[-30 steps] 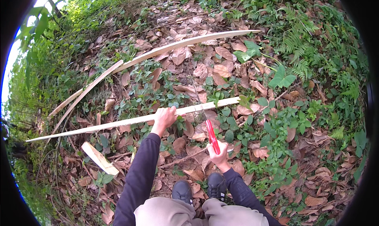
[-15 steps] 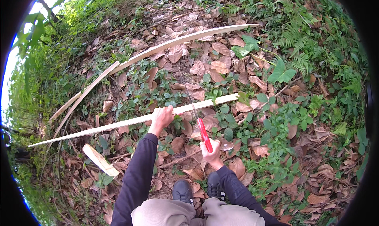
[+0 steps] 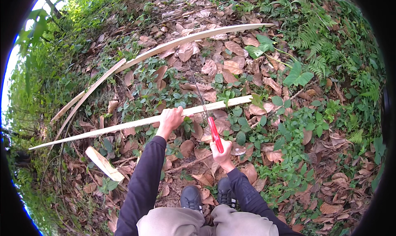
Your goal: The person uses a red folding saw to cut a long, thin piece of light-colored wood resting on the forest floor. They hold the wood steady with their left hand while sawing with their right hand, creating a repetitive back-and-forth motion to slice through the material.
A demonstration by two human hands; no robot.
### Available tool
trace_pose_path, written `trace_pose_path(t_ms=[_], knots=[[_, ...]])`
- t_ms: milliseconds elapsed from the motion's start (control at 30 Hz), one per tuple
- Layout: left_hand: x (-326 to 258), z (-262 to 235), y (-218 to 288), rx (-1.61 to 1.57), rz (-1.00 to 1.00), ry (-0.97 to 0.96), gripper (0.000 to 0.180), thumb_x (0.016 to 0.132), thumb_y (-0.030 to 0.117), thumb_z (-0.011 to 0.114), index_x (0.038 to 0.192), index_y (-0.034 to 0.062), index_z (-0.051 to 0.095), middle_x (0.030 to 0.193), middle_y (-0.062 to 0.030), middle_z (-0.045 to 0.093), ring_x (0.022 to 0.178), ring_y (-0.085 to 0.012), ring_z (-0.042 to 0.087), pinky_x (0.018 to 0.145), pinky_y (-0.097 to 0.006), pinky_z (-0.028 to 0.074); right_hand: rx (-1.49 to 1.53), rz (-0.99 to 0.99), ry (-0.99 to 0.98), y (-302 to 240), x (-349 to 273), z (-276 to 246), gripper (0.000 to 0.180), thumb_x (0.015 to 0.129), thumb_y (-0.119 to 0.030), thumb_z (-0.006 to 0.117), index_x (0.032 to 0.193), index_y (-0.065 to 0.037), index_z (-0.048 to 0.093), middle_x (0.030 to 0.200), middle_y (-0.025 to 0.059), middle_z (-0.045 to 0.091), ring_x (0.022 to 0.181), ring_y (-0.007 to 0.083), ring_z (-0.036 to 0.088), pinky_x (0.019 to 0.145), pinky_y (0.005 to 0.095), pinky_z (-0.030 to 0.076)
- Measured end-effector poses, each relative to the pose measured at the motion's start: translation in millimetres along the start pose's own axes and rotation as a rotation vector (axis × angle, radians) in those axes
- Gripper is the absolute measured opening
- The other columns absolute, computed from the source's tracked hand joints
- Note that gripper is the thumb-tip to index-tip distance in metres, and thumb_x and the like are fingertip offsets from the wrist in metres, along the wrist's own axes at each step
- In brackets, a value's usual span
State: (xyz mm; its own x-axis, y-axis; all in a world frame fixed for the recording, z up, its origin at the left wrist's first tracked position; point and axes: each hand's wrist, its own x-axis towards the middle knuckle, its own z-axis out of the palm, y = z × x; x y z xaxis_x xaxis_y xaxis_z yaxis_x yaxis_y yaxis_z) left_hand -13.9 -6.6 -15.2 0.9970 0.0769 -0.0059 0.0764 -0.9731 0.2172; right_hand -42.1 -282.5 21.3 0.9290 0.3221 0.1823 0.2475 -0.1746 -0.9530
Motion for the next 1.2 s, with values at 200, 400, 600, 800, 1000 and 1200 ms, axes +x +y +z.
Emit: trace_pose_path(t_ms=[200,400,600,800,1000,1200], knots=[[0,-3,3,-0.008,-0.009,-0.007,0.03,0.089,0.034,0.064,0.079,0.0061,0.058,0.068,-0.0176,0.066,0.066,-0.0382,0.067,0.062,-0.049,0.05,-0.032,-0.029,0.009,5,-6,-1,0.021,0.082,-0.007,0.065,0.065,-0.001,0.055,0.05,0.0121,0.049,0.043,0.029,0.055,0.046,0.0377,0.039],[0,-1,-2,-0.013,-0.016,-0.019,0.033,0.088,0.038,0.065,0.08,0.0059,0.06,0.068,-0.018,0.067,0.066,-0.0381,0.068,0.063,-0.049,0.051,-0.04,-0.04,-0.006,2,-8,2,0.021,0.082,-0.006,0.066,0.065,-0.001,0.054,0.05,0.0122,0.049,0.041,0.0286,0.054,0.045,0.0381,0.039],[-1,-2,2,0.015,-0.013,-0.021,0.034,0.087,0.04,0.066,0.08,0.0066,0.061,0.068,-0.0169,0.067,0.066,-0.0383,0.068,0.062,-0.048,0.051,-0.102,-0.05,-0.002,-8,-35,-16,0.021,0.081,-0.008,0.067,0.065,-0.002,0.055,0.05,0.0123,0.051,0.042,0.0288,0.056,0.045,0.0375,0.041],[-2,2,-2,0.016,-0.017,-0.045,0.04,0.087,0.046,0.066,0.082,0.0061,0.061,0.069,-0.0175,0.068,0.067,-0.0389,0.068,0.062,-0.048,0.052,-0.052,0.035,-0.011,-11,-25,-7,0.021,0.082,-0.009,0.067,0.066,-0.002,0.056,0.05,0.0123,0.051,0.043,0.0288,0.056,0.045,0.0378,0.041],[-5,-3,6,0.02,-0.014,-0.063,0.052,0.089,0.057,0.062,0.08,0.0059,0.06,0.067,-0.0176,0.067,0.066,-0.039,0.068,0.062,-0.049,0.052,-0.038,0.083,0.015,-17,-31,-16,0.022,0.084,-0.008,0.067,0.067,-0.001,0.056,0.049,0.0109,0.05,0.041,0.0243,0.053,0.045,0.0369,0.039],[1,-4,-2,0.007,-0.009,-0.071,0.045,0.089,0.05,0.064,0.082,0.0052,0.064,0.069,-0.0193,0.067,0.067,-0.0391,0.068,0.064,-0.049,0.052,0.045,0.136,-0.002,-28,-17,-11,0.031,0.087,-0.012,0.075,0.068,-0.001,0.055,0.053,0.0052,0.05,0.046,0.0141,0.048,0.048,0.033,0.038]])
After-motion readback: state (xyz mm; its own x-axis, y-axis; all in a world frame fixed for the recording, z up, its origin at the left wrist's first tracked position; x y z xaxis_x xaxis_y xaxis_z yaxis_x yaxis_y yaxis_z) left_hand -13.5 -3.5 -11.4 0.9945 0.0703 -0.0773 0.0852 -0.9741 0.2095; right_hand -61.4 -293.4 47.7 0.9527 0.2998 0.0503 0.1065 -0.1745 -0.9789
